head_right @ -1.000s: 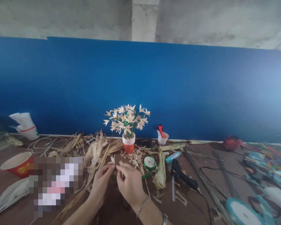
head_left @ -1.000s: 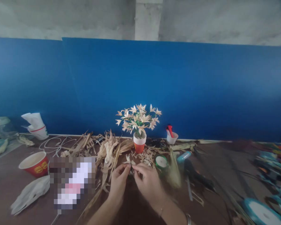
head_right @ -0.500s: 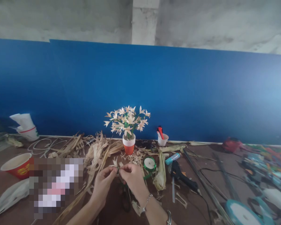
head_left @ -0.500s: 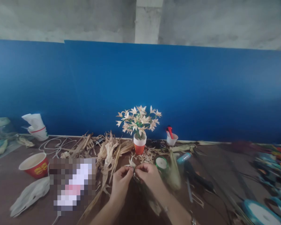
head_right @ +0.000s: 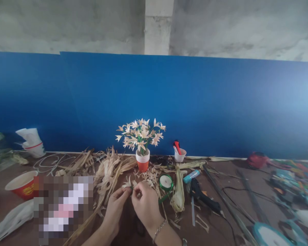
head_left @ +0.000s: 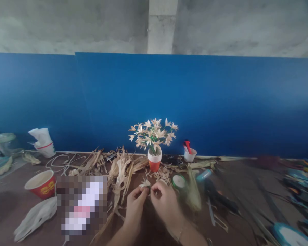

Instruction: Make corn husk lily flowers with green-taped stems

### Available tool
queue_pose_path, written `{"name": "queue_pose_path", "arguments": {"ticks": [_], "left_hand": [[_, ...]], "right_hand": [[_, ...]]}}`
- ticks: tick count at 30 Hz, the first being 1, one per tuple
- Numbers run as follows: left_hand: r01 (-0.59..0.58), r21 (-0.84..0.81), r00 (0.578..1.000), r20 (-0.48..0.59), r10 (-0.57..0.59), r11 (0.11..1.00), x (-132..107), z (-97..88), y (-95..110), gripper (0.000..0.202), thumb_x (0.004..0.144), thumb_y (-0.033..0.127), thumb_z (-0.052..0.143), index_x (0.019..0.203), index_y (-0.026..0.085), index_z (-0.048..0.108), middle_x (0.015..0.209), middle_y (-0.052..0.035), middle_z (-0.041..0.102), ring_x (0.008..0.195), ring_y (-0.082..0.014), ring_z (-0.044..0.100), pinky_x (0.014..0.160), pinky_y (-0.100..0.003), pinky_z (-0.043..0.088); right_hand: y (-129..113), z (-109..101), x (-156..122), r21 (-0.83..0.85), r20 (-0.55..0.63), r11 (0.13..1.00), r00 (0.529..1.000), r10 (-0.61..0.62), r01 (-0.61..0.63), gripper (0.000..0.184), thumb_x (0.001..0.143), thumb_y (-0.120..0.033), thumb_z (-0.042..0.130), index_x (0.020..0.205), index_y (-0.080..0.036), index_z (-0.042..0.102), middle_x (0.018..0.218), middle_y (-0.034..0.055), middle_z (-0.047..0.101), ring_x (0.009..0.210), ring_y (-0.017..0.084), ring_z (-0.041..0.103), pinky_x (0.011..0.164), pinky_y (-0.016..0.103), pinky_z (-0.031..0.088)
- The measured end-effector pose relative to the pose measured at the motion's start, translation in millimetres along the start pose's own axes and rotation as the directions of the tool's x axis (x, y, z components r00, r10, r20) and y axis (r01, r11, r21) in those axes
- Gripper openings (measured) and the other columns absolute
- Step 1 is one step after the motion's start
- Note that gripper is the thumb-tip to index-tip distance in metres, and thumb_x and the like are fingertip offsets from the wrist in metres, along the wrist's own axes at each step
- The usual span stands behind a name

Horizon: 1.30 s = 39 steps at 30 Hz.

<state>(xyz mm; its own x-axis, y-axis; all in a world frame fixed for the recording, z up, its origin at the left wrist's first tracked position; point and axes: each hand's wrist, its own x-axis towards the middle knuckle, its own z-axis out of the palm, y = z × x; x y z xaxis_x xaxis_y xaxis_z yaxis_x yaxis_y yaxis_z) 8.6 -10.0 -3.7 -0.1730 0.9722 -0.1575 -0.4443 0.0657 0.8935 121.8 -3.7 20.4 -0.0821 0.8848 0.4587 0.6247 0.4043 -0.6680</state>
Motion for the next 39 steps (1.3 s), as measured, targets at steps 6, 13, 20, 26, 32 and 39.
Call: {"name": "queue_pose_path", "arguments": {"ticks": [6,13,20,26,32,39], "left_hand": [[-0.035,0.020,0.999,-0.005,0.035,0.999,-0.1,-1.4,3.6,0.030,0.052,0.038,0.079,0.065,0.013,0.069,0.061,-0.0004,0.063,0.057,-0.0132,0.054,0.057,-0.023,0.041],[-0.080,0.090,0.997,0.006,0.080,0.993,-5.1,2.3,16.2,0.028,0.055,0.039,0.076,0.062,0.014,0.066,0.060,0.0005,0.061,0.057,-0.0124,0.052,0.059,-0.022,0.040],[-0.027,0.134,0.999,0.038,0.022,0.991,-4.6,-1.2,3.7,0.028,0.056,0.040,0.075,0.056,0.014,0.064,0.054,0.0011,0.058,0.054,-0.0115,0.048,0.054,-0.021,0.037],[-0.058,0.142,0.998,0.038,0.053,0.988,-3.5,-2.4,4.2,0.030,0.057,0.042,0.074,0.063,0.013,0.068,0.058,-0.0012,0.061,0.061,-0.0150,0.053,0.061,-0.023,0.041],[-0.158,0.213,0.987,-0.001,0.162,0.964,-3.2,-2.3,15.3,0.031,0.062,0.044,0.070,0.067,0.014,0.067,0.063,-0.0019,0.062,0.064,-0.0155,0.053,0.061,-0.023,0.040],[-0.190,0.173,0.978,0.116,0.172,0.967,-6.0,2.5,19.6,0.029,0.070,0.043,0.065,0.066,0.015,0.058,0.060,0.0015,0.055,0.059,-0.0126,0.048,0.058,-0.022,0.039]], "right_hand": [[-0.9,3.2,-3.2,0.022,-0.012,0.996,0.997,-0.083,0.083,0.014,0.077,-0.014,0.049,0.067,-0.019,0.056,0.065,0.0003,0.059,0.060,0.013,0.054,0.059,0.022,0.039],[-4.2,-3.2,0.8,0.118,0.077,0.989,0.994,0.077,-0.085,0.010,0.074,-0.016,0.052,0.067,-0.018,0.058,0.065,0.0004,0.063,0.059,0.014,0.056,0.057,0.022,0.040],[3.7,4.0,-7.8,-0.344,-0.043,0.889,0.941,-0.336,0.302,0.018,0.074,-0.006,0.046,0.063,-0.019,0.052,0.061,0.0002,0.055,0.057,0.014,0.053,0.056,0.024,0.032],[5.3,4.6,-10.6,-0.381,-0.008,0.842,0.909,-0.417,0.383,0.022,0.082,-0.011,0.041,0.066,-0.018,0.053,0.063,0.0022,0.055,0.058,0.016,0.053,0.056,0.027,0.033],[-0.1,3.9,-4.3,0.126,0.052,0.989,0.995,-0.087,0.080,0.017,0.082,-0.016,0.047,0.083,-0.018,0.063,0.077,0.0043,0.065,0.071,0.016,0.059,0.065,0.026,0.041],[27.2,0.6,12.8,0.542,0.654,0.435,0.686,0.319,-0.719,0.014,0.065,-0.027,0.065,0.069,-0.013,0.061,0.056,-0.0019,0.058,0.041,0.004,0.037,0.041,0.019,0.023]]}}
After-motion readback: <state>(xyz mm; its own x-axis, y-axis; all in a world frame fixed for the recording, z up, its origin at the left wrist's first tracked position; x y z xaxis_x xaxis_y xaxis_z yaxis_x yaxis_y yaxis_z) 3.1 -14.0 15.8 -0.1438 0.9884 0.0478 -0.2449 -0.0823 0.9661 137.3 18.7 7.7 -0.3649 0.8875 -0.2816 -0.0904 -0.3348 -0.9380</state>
